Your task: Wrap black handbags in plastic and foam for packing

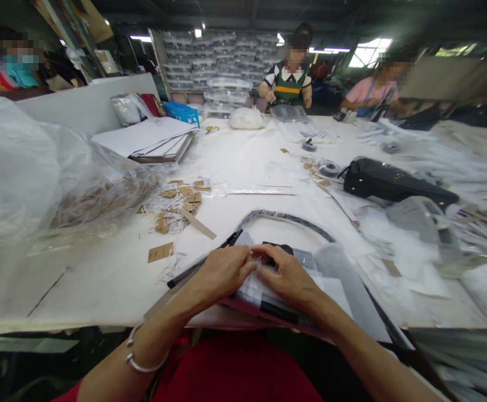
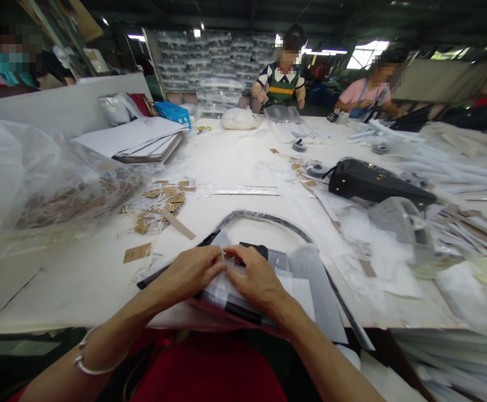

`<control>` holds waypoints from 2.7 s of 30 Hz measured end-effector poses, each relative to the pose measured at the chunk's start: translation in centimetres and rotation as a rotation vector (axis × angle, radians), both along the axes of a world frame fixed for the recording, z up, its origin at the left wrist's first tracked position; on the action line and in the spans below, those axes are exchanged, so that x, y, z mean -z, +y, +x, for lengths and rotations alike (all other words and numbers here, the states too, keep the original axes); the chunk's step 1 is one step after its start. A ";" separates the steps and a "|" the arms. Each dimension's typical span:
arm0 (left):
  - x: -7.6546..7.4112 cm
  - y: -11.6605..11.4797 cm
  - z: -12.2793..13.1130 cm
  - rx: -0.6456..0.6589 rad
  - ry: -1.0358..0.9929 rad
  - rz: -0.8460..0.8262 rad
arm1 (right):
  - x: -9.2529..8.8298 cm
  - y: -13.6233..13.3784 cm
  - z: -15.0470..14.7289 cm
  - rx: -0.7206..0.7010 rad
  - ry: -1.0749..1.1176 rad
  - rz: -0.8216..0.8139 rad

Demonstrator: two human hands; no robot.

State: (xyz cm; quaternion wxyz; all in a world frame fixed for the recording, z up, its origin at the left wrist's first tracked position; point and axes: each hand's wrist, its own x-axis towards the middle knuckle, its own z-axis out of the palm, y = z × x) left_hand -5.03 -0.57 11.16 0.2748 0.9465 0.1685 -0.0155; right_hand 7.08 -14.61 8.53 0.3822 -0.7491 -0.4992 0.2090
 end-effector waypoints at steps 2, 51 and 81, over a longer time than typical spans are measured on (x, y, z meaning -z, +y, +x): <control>0.0 -0.5 0.1 -0.009 -0.039 -0.018 | 0.2 0.2 0.1 0.013 0.004 0.032; 3.9 -3.5 -4.0 -0.064 -0.383 0.160 | -0.8 2.5 -0.9 -0.030 -0.854 -0.108; 6.0 -3.6 -2.7 -0.090 -0.688 0.274 | -1.1 5.2 2.0 -0.096 -0.982 -0.252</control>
